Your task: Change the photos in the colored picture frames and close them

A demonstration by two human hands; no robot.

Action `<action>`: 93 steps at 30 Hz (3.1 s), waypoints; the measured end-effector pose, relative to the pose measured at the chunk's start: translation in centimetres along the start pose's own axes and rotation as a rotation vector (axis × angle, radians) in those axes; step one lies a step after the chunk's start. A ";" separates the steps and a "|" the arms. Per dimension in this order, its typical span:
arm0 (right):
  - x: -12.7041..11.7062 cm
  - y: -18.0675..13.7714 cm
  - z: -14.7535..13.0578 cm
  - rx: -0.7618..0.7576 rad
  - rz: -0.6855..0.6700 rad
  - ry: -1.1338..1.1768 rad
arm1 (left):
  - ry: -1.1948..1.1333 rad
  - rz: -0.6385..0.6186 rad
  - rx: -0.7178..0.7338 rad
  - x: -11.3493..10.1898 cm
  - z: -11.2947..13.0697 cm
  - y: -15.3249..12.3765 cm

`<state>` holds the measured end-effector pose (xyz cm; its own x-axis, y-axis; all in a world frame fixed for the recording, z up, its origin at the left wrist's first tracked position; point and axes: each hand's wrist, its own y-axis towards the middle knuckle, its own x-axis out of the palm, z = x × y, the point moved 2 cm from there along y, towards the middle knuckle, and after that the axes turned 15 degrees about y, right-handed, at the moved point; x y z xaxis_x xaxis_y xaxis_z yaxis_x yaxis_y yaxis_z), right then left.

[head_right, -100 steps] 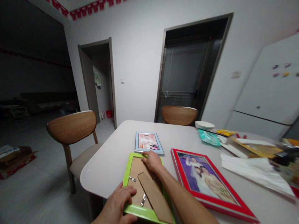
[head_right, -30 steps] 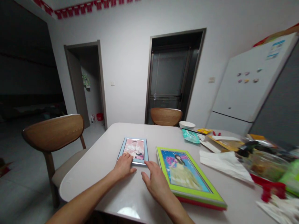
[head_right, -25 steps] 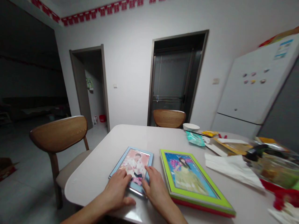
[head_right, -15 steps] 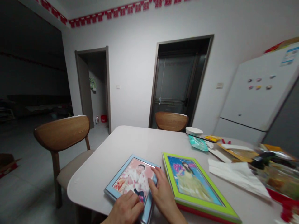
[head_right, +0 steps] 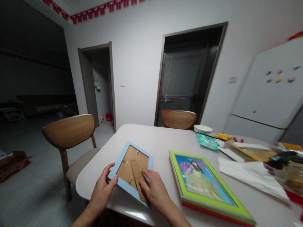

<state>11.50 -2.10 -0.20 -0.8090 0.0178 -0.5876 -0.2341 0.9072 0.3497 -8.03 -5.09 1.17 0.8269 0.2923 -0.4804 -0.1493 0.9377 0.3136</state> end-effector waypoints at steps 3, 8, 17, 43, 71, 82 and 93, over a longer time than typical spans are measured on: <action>0.2 -0.4 0.1 -0.025 -0.026 -0.089 | 0.141 -0.043 0.014 0.1 -1.3 -0.7; 0.0 -0.9 -0.5 -0.030 -0.072 -0.181 | 0.349 -0.099 0.092 0.5 -2.1 -1.8; -0.3 -1.8 -1.1 -0.055 -0.132 -0.247 | 0.597 -0.198 0.248 1.1 -2.4 -3.1; 5.4 3.8 -2.9 -0.084 -0.118 -0.241 | 0.429 -0.249 0.383 1.9 -1.8 -2.2; -1.0 2.7 1.8 0.134 -0.022 -0.460 | 0.440 -0.273 0.348 2.0 -1.9 -2.4; 2.1 5.9 2.0 0.088 -0.049 -0.426 | 0.473 -0.272 0.343 2.2 -2.1 -2.5; 3.6 8.0 2.5 0.218 -0.019 -0.460 | 0.455 -0.280 0.337 2.3 -2.0 -2.4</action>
<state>8.10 6.33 -1.32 -0.4731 0.1391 -0.8700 -0.0888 0.9749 0.2041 -6.83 -6.24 -2.35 0.4850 0.1640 -0.8590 0.2797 0.9016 0.3301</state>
